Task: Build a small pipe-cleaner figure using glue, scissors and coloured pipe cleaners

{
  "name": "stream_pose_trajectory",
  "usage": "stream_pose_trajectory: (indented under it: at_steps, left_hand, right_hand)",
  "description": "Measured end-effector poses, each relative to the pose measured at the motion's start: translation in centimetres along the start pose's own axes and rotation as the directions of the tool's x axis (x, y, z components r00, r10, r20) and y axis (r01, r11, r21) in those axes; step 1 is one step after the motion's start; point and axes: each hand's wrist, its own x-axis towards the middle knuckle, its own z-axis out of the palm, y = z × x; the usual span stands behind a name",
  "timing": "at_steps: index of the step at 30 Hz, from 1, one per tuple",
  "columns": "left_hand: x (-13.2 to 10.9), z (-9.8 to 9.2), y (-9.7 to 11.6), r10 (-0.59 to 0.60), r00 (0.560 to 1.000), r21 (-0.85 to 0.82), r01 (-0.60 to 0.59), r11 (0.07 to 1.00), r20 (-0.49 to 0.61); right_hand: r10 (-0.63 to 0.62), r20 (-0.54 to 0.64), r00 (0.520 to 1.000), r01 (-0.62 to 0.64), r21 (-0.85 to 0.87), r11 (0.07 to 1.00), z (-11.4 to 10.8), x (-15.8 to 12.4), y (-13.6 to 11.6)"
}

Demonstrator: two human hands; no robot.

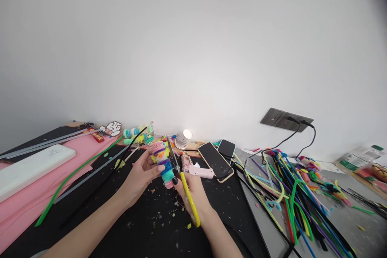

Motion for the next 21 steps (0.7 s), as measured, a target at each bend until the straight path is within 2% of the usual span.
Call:
stream_pose_trajectory:
  at_steps: [5, 11, 15, 18, 21]
  left_hand:
    - [0.0, -0.1, 0.0, 0.026, 1.000, 0.024, -0.026, 0.999, -0.006]
    - [0.2, -0.4, -0.1, 0.043, 0.997, 0.021, -0.041, 0.999, -0.067]
    - [0.5, -0.6, -0.4, 0.065, 0.991, 0.028, -0.062, 0.998, -0.118]
    - [0.6, -0.6, -0.4, 0.084, 0.983, 0.029, -0.080, 0.996, -0.165]
    - [0.5, -0.6, -0.3, 0.111, 0.980, 0.012, -0.110, 0.994, -0.167]
  right_hand:
    - [-0.007, -0.097, 0.995, 0.013, 0.060, 0.998, -1.0, -0.1, -0.3]
    - [0.104, -0.132, 0.986, -0.127, -0.178, 0.976, -2.7, 0.0, 0.6]
    - [0.055, -0.133, 0.990, -0.094, -0.313, 0.945, -3.4, 0.2, 1.0]
    - [0.045, -0.121, 0.992, -0.086, -0.357, 0.930, -3.5, 0.2, 1.1]
    - [0.053, -0.111, 0.992, -0.091, -0.375, 0.923, -3.5, 0.2, 1.0]
